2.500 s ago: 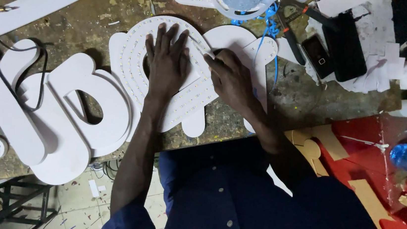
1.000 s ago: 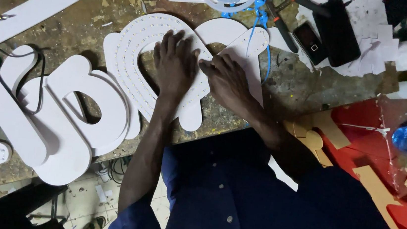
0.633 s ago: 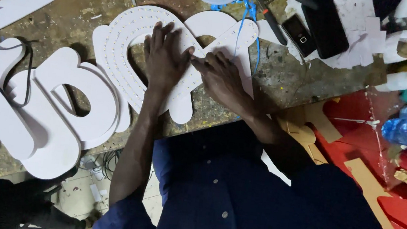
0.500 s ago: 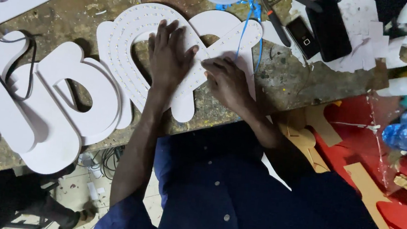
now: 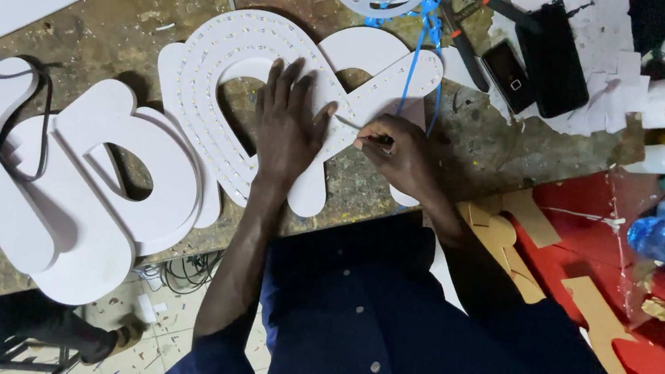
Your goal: Attaching flexible LED light strips to the surface of large cutout letters for sign making by peeling adhesive backing and pressing them into place.
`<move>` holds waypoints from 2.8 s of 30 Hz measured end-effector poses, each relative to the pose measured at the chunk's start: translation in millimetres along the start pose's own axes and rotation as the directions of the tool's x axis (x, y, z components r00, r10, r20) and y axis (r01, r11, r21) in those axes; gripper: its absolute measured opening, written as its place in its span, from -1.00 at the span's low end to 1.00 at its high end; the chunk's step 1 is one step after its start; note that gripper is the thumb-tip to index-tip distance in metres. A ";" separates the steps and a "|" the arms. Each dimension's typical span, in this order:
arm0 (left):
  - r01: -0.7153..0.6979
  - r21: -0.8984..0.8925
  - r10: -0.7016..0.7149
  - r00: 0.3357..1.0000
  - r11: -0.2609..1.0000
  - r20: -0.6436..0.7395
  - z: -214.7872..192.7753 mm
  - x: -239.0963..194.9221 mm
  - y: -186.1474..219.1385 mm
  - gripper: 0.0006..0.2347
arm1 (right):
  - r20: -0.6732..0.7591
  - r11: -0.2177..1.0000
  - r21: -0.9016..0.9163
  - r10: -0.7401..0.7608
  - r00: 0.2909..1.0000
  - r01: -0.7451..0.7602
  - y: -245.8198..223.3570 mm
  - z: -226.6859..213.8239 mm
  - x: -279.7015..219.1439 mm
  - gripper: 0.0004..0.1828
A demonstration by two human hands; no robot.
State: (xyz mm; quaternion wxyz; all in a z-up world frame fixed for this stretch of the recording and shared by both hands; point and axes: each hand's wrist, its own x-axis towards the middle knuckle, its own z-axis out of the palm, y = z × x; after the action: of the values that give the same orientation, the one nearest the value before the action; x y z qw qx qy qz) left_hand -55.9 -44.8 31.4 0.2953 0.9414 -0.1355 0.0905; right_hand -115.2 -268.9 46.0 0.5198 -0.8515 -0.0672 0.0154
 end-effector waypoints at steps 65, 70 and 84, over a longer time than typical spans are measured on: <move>0.030 -0.177 -0.074 0.966 0.984 -0.249 30.0 -14.9 2.3 -0.73 | 0.415 0.905 -0.349 -0.082 0.906 0.242 6.5 -7.1 102.1 -0.62; -0.040 -0.181 -0.004 0.972 0.983 -0.233 32.7 -12.5 -1.1 -0.78 | 0.436 0.877 -0.411 -0.052 0.899 0.250 -4.6 -17.1 102.0 -0.59; -0.209 -0.130 0.199 0.976 0.969 -0.088 -6.3 -23.4 -5.1 -0.93 | 0.520 0.968 -0.232 0.039 0.853 0.097 -2.2 -42.3 90.7 -0.90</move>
State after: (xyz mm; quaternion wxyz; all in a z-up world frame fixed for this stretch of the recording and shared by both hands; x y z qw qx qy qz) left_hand -77.1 -32.4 27.9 0.3541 0.8956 -0.2266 0.1457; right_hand -21.5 -293.4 71.3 0.3713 -0.8728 -0.2193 0.2286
